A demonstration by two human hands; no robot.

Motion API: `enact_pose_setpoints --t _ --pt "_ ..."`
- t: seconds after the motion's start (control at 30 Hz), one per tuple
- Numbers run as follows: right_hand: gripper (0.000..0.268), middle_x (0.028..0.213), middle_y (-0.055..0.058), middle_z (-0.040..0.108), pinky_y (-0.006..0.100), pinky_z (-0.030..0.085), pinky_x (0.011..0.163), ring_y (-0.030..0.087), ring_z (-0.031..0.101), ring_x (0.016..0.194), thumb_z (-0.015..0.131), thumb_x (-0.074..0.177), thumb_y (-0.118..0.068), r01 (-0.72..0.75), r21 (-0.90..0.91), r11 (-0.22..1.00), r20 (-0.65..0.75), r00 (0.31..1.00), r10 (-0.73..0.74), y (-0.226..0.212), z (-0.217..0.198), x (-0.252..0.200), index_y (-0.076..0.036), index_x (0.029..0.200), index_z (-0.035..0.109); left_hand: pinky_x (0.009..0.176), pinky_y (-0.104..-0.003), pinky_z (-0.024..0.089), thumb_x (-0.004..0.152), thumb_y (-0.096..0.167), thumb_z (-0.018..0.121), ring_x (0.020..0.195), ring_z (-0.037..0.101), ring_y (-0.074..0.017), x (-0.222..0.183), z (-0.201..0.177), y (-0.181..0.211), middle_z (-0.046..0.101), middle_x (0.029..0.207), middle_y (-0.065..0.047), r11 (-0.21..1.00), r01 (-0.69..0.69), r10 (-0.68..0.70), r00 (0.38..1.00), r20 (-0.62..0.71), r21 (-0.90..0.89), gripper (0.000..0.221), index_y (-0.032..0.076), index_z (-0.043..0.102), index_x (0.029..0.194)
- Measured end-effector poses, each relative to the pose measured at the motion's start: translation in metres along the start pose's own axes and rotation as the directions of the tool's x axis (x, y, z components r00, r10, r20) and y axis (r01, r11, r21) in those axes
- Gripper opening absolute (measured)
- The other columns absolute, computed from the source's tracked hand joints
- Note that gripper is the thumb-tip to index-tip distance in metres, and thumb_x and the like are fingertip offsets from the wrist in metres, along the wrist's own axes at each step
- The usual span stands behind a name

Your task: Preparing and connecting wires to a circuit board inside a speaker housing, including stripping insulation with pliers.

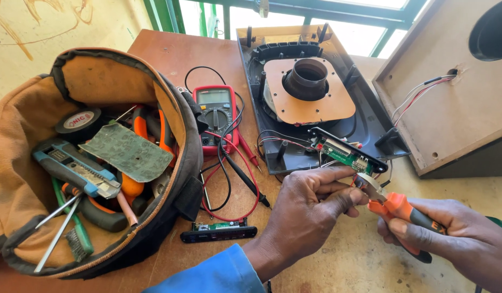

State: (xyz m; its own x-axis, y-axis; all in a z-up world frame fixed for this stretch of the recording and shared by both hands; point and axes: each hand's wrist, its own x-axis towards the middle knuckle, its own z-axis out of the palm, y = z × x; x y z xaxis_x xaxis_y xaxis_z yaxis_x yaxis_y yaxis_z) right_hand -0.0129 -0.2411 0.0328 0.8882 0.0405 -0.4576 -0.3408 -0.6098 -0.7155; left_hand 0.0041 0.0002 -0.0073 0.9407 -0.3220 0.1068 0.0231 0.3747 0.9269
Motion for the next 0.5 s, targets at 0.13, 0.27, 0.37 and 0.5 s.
enact_pose_setpoints --t 0.13,0.27,0.37,0.5 --pt "0.045 0.075 0.025 0.069 0.043 0.04 0.057 0.035 0.053 0.062 0.074 0.098 -0.02 -0.028 0.056 0.998 0.002 1.0 0.028 -0.002 0.005 -0.002 0.013 0.068 0.068 0.068 -0.025 0.058 0.09 0.009 0.068 0.07 0.069 -0.0144 -0.001 0.0 0.005 0.078 0.092 -0.011 0.997 -0.016 0.017 1.0 -0.018 0.076 0.035 -0.006 0.069 0.122" --pt "0.037 0.078 0.027 0.063 0.045 0.04 0.06 0.037 0.051 0.065 0.071 0.097 -0.015 -0.189 0.099 0.977 -0.038 0.98 0.194 -0.036 0.018 -0.012 0.018 0.091 0.086 0.065 -0.024 0.056 0.092 0.007 0.067 0.066 0.066 -0.011 -0.002 0.0 0.004 0.076 0.087 -0.008 0.987 -0.069 0.072 0.997 -0.013 0.148 0.024 -0.002 0.07 0.114" --pt "0.033 0.071 0.024 0.057 0.041 0.034 0.057 0.033 0.047 0.061 0.072 0.097 -0.016 -0.193 0.042 0.98 -0.071 0.978 0.196 -0.028 0.017 -0.01 0.008 0.099 0.094 0.065 -0.025 0.057 0.091 0.006 0.065 0.067 0.067 -0.0126 -0.002 0.001 0.003 0.077 0.088 -0.008 0.987 -0.055 0.059 0.998 -0.023 0.148 0.027 -0.002 0.072 0.115" --pt "0.045 0.064 0.025 0.063 0.042 0.037 0.055 0.033 0.049 0.055 0.077 0.096 -0.025 -0.197 -0.033 0.98 -0.072 0.978 0.195 -0.019 0.013 -0.005 0.013 0.072 0.077 0.067 -0.024 0.056 0.091 0.012 0.068 0.067 0.068 -0.0122 -0.003 0.001 0.008 0.077 0.089 -0.009 0.981 -0.046 0.044 0.999 0.015 0.186 0.053 0.004 0.062 0.143"
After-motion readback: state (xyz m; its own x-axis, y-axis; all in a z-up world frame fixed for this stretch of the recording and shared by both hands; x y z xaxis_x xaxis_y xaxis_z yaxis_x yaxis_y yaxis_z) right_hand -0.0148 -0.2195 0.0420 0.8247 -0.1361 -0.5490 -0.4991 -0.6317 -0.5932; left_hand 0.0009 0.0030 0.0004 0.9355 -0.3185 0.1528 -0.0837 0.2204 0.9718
